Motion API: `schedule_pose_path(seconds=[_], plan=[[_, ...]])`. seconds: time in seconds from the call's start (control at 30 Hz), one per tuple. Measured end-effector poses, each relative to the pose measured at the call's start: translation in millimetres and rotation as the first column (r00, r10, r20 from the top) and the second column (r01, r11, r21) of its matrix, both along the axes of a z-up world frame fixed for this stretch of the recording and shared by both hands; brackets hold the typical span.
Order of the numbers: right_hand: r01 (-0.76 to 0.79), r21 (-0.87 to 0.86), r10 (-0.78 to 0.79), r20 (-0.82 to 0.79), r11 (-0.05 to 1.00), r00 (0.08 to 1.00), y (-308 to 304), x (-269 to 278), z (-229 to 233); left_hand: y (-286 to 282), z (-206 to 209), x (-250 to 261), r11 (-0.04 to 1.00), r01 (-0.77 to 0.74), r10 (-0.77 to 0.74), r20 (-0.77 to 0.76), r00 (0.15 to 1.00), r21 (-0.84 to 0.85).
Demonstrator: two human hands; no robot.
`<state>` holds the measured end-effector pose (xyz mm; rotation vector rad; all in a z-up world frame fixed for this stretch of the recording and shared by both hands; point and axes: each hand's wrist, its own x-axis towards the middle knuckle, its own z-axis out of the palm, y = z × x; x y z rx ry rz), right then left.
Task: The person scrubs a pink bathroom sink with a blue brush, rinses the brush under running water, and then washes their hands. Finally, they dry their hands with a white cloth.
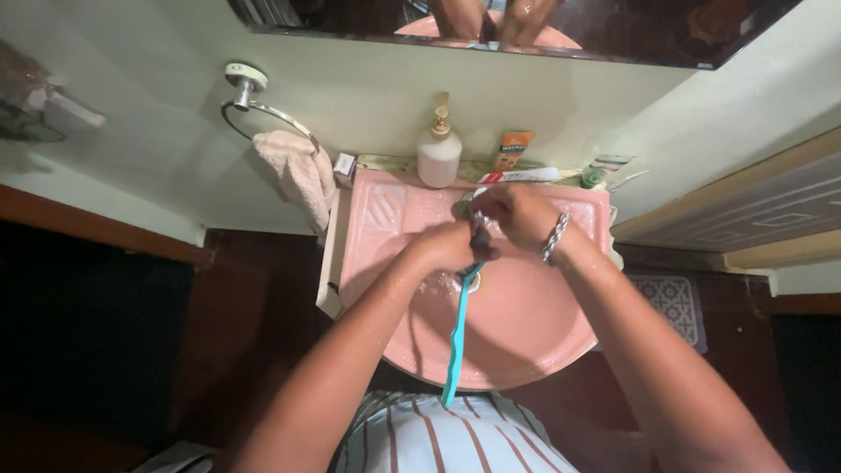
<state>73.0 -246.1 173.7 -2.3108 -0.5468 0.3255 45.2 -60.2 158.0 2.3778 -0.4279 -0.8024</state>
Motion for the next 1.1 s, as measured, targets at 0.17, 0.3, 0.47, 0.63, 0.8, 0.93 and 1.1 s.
schedule_pose_path(seconds=[0.17, 0.3, 0.47, 0.63, 0.8, 0.93, 1.1], plan=[[-0.025, -0.106, 0.021, -0.038, 0.994, 0.999, -0.8, 12.8, 10.1, 6.0, 4.1, 8.0, 0.968, -0.156, 0.145, -0.073, 0.987, -0.194], [0.027, -0.114, -0.028, -0.008, 0.993, 1.000, -5.6, 4.1, -8.3, 12.5, -15.3, 3.3, 0.924, -0.261, 0.255, -0.057, 0.965, -0.278], [0.210, -0.005, -0.207, -0.178, 0.978, 0.962, -10.3, -34.3, -25.9, 20.9, -11.0, -12.1, 0.788, -0.421, 0.391, -0.163, 0.906, -0.449], [0.117, -0.052, -0.127, -0.260, 0.992, 0.957, -6.8, -90.7, -22.3, 24.3, 4.3, -26.4, 0.713, -0.445, 0.514, -0.028, 0.857, -0.541], [0.114, 0.107, -0.059, -0.420, 0.988, 0.905, -11.0, -126.0, -48.8, 21.9, -12.4, -34.5, 0.484, -0.435, 0.544, -0.129, 0.829, -0.759], [0.309, 0.047, -0.271, -0.367, 0.950, 0.890, -16.5, -145.9, -38.6, 29.0, -45.7, -46.2, 0.487, -0.517, 0.527, -0.236, 0.817, -0.703], [0.264, 0.031, -0.266, 0.130, 0.964, 0.955, -23.6, -156.2, 3.5, 49.8, -88.1, -77.5, 0.881, -0.363, 0.381, -0.003, 0.925, -0.304]])
